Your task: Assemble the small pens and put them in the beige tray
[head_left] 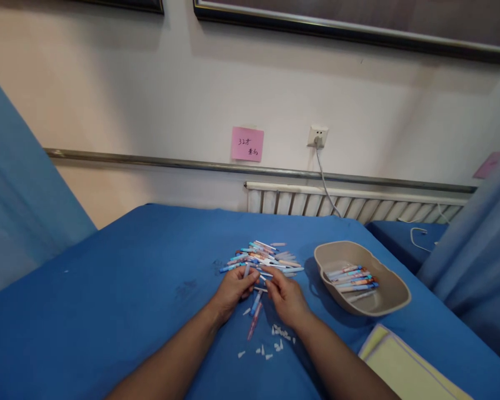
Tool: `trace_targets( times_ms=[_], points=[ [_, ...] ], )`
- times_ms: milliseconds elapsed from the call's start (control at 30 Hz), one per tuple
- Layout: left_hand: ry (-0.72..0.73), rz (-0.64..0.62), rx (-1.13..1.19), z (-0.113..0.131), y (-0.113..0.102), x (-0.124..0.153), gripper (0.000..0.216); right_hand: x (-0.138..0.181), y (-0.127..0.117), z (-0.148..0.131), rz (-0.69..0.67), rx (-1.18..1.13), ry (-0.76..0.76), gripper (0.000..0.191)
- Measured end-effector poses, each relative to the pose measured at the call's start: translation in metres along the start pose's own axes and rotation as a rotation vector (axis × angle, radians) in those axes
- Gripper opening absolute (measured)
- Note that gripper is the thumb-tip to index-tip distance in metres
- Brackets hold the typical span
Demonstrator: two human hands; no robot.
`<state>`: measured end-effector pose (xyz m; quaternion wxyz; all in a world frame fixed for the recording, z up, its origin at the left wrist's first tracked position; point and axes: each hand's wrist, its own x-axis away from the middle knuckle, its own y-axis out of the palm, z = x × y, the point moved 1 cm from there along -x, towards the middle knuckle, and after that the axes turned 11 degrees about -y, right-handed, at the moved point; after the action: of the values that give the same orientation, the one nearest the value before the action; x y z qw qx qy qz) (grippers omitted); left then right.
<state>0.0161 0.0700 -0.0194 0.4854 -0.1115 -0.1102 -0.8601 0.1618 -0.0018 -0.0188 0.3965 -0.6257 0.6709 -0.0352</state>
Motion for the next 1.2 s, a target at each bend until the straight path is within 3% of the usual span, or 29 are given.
trace_targets(
  times_ms=[133, 400, 700, 900, 1200],
  points=[
    [-0.001, -0.009, 0.078, 0.000, 0.001, 0.002, 0.032, 0.000, 0.000, -0.005, -0.023, 0.036, -0.060, 0.038],
    [-0.016, -0.054, 0.150, 0.001, 0.002, 0.005, 0.024, -0.001, 0.001, -0.008, 0.012, 0.045, -0.026, 0.037],
    [-0.108, 0.029, 0.546, 0.010, -0.007, 0.001, 0.027, 0.001, 0.006, -0.001, 0.057, -0.008, 0.072, 0.035],
    [-0.054, 0.052, 0.625, 0.010, -0.012, -0.001, 0.027, 0.001, 0.007, -0.002, 0.094, -0.078, 0.008, 0.032],
    [-0.028, 0.061, 0.658, 0.007, -0.013, -0.003, 0.024, 0.003, 0.009, -0.002, 0.042, -0.103, 0.028, 0.031]
  ],
)
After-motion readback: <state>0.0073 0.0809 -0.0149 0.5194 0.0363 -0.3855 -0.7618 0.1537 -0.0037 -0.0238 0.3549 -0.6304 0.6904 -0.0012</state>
